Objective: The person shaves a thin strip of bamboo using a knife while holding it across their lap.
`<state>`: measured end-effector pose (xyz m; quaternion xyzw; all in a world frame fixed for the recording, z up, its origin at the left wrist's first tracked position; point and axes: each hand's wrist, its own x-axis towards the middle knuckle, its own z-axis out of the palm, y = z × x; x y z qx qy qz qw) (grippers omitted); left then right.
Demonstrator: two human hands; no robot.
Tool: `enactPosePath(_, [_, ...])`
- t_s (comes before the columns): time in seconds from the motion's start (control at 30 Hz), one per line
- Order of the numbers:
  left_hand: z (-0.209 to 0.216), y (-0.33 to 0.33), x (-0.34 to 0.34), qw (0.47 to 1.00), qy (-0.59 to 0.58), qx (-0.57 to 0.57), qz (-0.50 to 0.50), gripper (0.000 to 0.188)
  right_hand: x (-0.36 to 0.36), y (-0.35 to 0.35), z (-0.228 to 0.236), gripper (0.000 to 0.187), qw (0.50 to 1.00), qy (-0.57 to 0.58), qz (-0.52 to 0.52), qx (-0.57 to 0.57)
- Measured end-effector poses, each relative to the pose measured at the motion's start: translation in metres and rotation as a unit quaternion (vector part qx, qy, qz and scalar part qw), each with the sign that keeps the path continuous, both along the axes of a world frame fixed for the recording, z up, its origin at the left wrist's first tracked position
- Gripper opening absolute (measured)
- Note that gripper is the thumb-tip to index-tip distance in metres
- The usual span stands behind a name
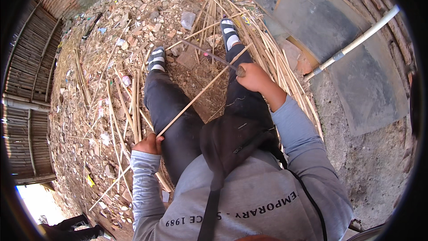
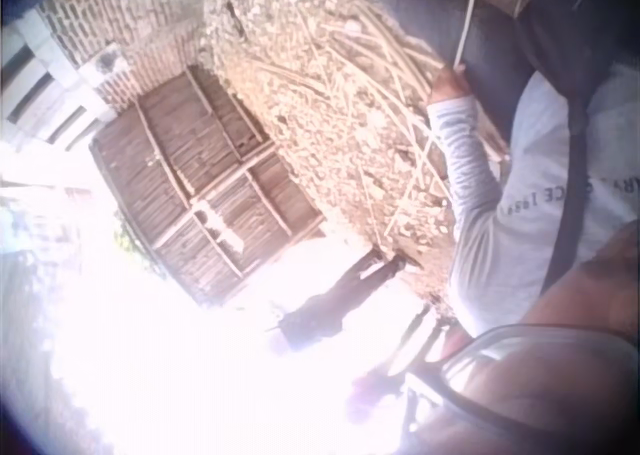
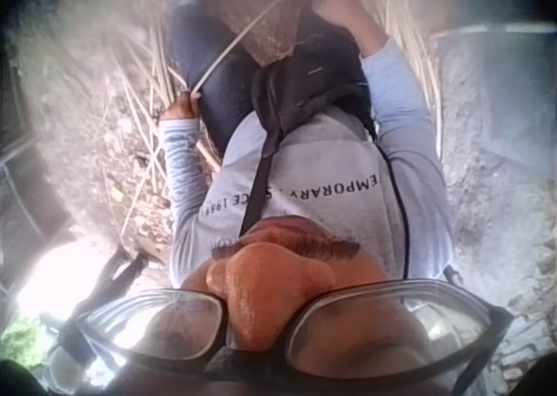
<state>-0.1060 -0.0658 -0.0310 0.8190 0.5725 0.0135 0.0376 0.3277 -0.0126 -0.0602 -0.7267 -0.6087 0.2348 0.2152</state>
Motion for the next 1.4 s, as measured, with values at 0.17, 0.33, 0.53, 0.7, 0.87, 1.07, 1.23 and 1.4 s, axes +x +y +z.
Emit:
enactPosePath(0.17, [-0.001,0.006,0.001,1.0,-0.007,0.004,-0.013,0.037,-0.001,-0.014,-0.003,0.026,0.993,-0.068,0.091,-0.044])
enactPosePath(0.33, [0.007,0.004,0.008,0.999,0.011,-0.043,0.015,0.036,-0.015,0.002,-0.034,0.027,0.997,0.063,-0.002,0.038])
enactPosePath(0.53, [-0.001,-0.006,0.0,1.0,0.0,-0.001,0.012,0.035,-0.017,-0.008,0.003,0.022,0.996,-0.05,0.075,-0.01])
enactPosePath(0.7, [0.008,0.005,0.009,0.999,0.019,-0.021,0.014,0.038,0.035,0.001,-0.034,0.022,0.997,0.004,-0.066,0.044])
enactPosePath(0.87, [-0.006,0.004,-0.005,1.0,0.001,-0.016,0.001,0.037,-0.007,-0.02,0.004,0.024,0.998,-0.047,0.021,-0.04])
enactPosePath(1.07, [-0.007,0.006,0.009,0.997,0.01,0.072,-0.038,0.034,0.008,-0.011,-0.013,0.03,0.999,-0.004,0.037,-0.039])
enactPosePath(1.23, [-0.008,-0.005,0.0,1.0,-0.01,0.016,0.013,0.032,-0.028,-0.011,0.011,0.025,1.0,-0.006,0.016,-0.001])
enactPosePath(1.4, [-0.004,-0.004,0.004,1.0,-0.009,0.027,-0.001,0.033,-0.005,-0.016,0.001,0.025,0.998,-0.043,0.011,-0.047])
